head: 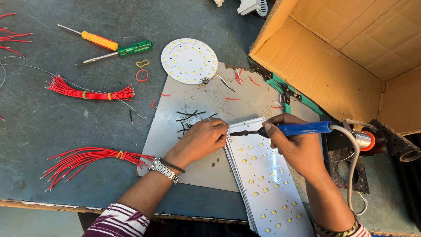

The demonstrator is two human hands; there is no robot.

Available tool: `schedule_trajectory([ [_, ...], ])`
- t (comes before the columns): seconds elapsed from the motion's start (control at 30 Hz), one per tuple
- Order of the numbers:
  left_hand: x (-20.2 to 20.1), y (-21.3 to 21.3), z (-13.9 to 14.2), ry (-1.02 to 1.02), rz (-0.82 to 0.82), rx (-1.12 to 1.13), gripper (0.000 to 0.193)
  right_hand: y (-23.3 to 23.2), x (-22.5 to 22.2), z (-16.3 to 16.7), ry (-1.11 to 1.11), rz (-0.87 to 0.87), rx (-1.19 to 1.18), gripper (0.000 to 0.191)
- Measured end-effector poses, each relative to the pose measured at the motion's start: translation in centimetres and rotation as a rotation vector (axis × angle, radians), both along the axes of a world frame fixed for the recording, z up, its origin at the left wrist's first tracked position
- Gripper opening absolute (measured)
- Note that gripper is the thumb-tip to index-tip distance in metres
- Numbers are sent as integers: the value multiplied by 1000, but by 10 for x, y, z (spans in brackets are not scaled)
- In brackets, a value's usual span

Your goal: The person solders wires to circular and rectangular LED modules using a soldering iron and solder. They strip wire ends with pliers, apply flux, and attach wires to the modules. A second person briefly hands over a power supply and a module.

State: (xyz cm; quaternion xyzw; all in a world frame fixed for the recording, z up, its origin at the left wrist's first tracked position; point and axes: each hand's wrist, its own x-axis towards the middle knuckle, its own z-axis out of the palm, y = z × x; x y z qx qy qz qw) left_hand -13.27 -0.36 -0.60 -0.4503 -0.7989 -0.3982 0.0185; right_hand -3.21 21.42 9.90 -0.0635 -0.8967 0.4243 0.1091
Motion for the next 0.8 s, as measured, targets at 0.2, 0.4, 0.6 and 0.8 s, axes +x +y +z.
schedule_trajectory([
  [0.2, 1, -2, 2, -17, 4, -10, 12, 2, 2, 2, 7, -26, -34, 22],
  [0.4, -1, -2, 0, 2, -12, -6, 12, -2, 0, 1, -2, -11, -16, 22],
  [0.6, -2, -2, 0, 4, -28, -10, 13, -2, -1, -1, -4, 1, -21, 21],
  [0.8, -3, -3, -1, 18, -33, -17, 13, 2, 0, -4, -24, -16, -78, 20],
])
